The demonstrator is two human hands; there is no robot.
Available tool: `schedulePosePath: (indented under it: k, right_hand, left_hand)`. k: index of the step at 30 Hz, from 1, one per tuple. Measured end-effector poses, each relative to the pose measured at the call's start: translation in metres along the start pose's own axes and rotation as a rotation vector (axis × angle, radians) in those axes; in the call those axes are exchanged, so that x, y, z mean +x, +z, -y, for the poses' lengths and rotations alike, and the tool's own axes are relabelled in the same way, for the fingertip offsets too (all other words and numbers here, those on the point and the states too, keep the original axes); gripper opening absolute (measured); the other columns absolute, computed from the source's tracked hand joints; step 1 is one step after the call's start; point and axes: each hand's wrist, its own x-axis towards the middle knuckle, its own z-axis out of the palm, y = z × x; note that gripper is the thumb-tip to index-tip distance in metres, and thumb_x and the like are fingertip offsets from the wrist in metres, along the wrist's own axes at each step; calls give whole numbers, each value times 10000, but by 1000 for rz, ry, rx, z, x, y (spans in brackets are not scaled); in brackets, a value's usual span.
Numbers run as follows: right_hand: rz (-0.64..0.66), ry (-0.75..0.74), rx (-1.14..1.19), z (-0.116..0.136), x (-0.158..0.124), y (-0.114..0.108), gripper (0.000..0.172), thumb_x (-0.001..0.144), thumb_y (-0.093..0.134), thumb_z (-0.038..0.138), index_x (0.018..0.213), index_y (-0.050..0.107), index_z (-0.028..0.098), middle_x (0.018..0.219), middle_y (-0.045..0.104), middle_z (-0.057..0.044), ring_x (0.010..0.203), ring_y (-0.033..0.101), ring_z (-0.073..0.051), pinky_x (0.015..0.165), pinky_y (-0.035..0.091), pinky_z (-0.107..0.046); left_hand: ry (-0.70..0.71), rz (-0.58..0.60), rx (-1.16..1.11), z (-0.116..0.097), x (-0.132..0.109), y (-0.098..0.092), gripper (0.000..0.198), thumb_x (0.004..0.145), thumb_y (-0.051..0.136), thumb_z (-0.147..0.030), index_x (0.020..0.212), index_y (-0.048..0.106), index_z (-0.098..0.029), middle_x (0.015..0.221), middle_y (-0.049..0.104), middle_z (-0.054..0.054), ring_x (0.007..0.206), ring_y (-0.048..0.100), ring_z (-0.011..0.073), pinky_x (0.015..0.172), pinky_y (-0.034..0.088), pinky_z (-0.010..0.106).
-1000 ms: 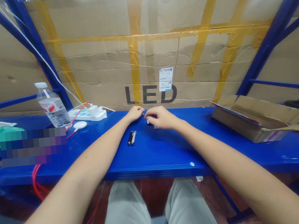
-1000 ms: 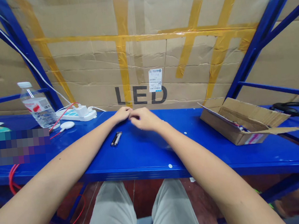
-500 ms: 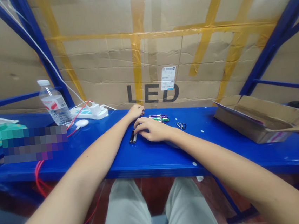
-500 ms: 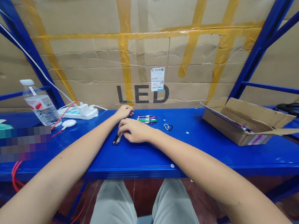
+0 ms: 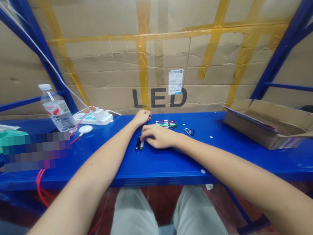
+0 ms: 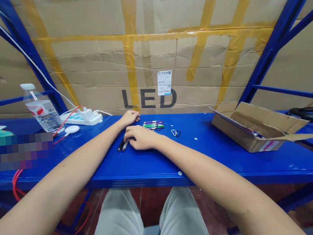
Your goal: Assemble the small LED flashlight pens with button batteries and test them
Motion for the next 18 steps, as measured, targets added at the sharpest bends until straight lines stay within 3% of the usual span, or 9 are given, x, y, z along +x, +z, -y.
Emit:
schedulePosePath:
  k: [7, 14, 18]
  right_hand:
    - [15, 16, 20, 0, 0, -5, 268, 766, 504, -5, 800, 716, 154, 910, 662, -73, 866, 617, -189, 874, 482, -329]
    - [213, 116, 85, 1, -10, -35, 311, 676, 459, -21, 665, 705, 170, 789, 696, -29, 767, 612, -162, 827, 478, -292]
    - [231, 212, 99, 3, -15, -55, 312, 660, 441, -10, 659, 697, 168, 798, 722, -23, 746, 611, -156, 749, 466, -273]
  left_hand:
    - [3, -4, 11, -3, -2, 0, 309, 957, 436, -274, 805, 665, -132, 770, 733, 71, 689, 658, 141, 723, 523, 253]
    - [20, 12, 40, -6, -8, -2, 317, 958, 428, -285, 830, 672, -129, 801, 735, 80, 684, 655, 148, 712, 519, 262]
    - [198, -31, 231, -21, -18, -12, 265, 910, 486, -274, 851, 705, -136, 861, 740, 89, 797, 669, 195, 781, 513, 303]
